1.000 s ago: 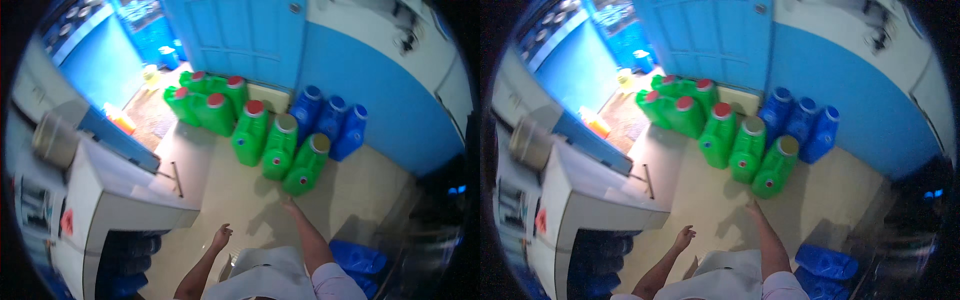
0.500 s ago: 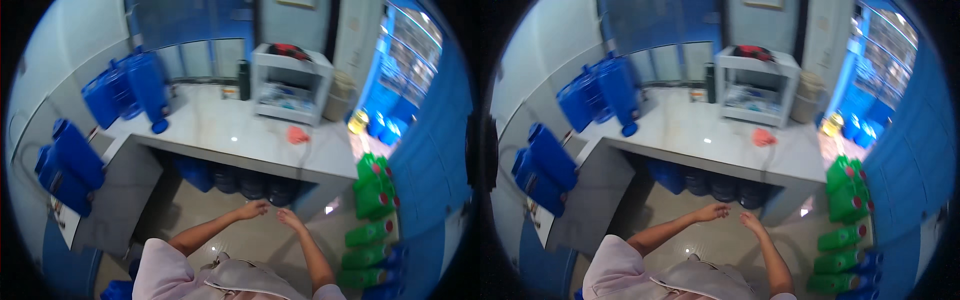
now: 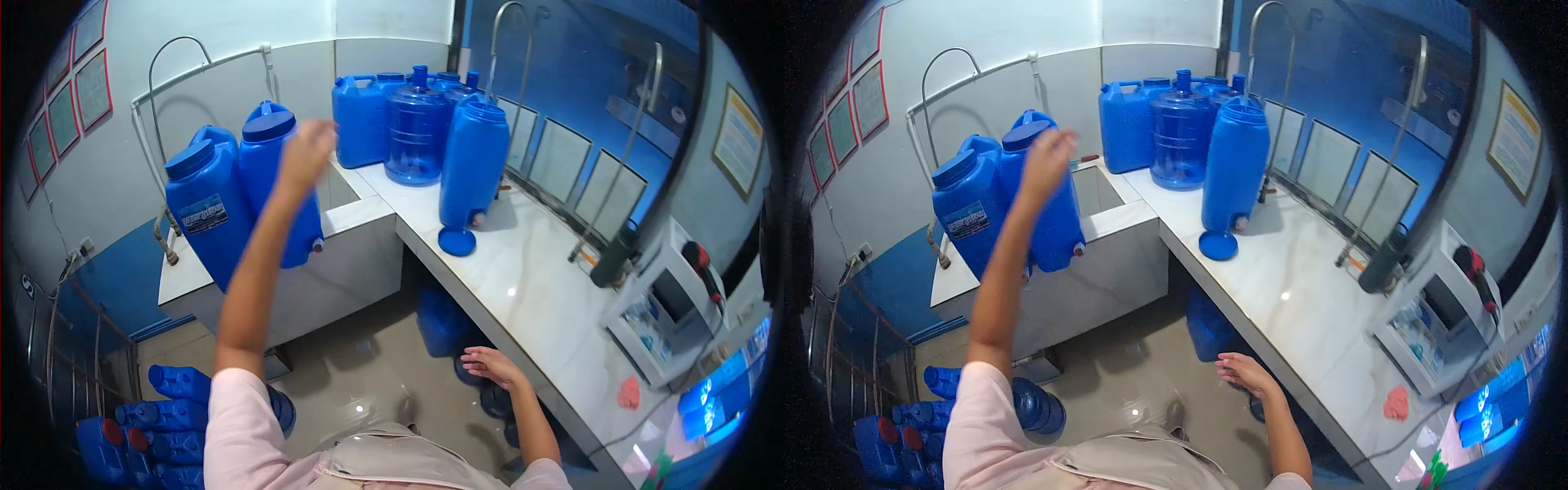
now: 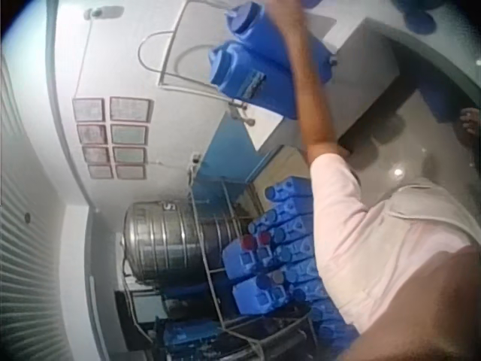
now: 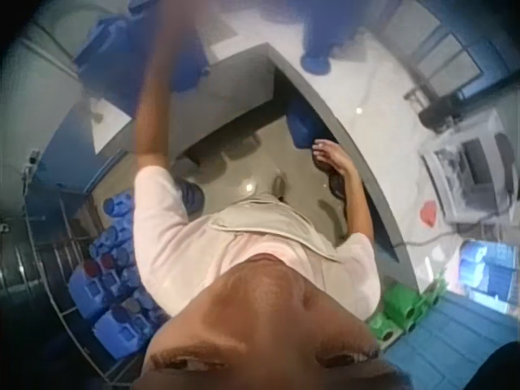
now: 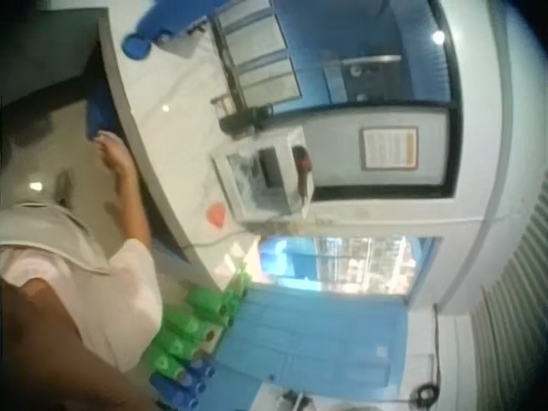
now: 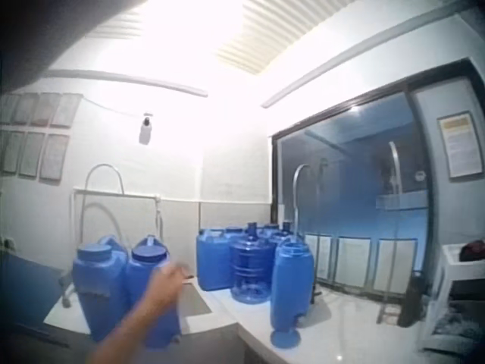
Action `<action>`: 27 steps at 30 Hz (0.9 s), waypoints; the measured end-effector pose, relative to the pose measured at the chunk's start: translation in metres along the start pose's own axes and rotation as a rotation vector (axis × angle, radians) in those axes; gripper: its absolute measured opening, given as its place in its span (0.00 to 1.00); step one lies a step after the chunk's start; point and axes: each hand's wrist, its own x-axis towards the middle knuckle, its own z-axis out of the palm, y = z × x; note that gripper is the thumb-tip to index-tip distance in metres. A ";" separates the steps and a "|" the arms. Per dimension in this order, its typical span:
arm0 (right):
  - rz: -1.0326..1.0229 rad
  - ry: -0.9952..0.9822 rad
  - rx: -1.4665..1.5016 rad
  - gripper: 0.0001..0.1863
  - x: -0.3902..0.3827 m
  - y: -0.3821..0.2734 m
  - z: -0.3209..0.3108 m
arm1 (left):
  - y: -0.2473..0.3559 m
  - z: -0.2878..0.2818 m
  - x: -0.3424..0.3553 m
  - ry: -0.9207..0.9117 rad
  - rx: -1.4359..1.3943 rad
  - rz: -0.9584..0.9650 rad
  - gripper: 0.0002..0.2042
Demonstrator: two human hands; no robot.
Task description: The person seals water jugs with plastic covers using a heat gun, carries a jug to the floor, heat-seals the spouts of blue containers, and fills water jugs from pipes while wiping the containers and table with a cloth.
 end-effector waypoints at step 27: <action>-0.837 -0.216 0.309 0.40 0.159 -0.271 0.159 | -0.107 0.043 0.121 -0.105 -0.759 -0.996 0.07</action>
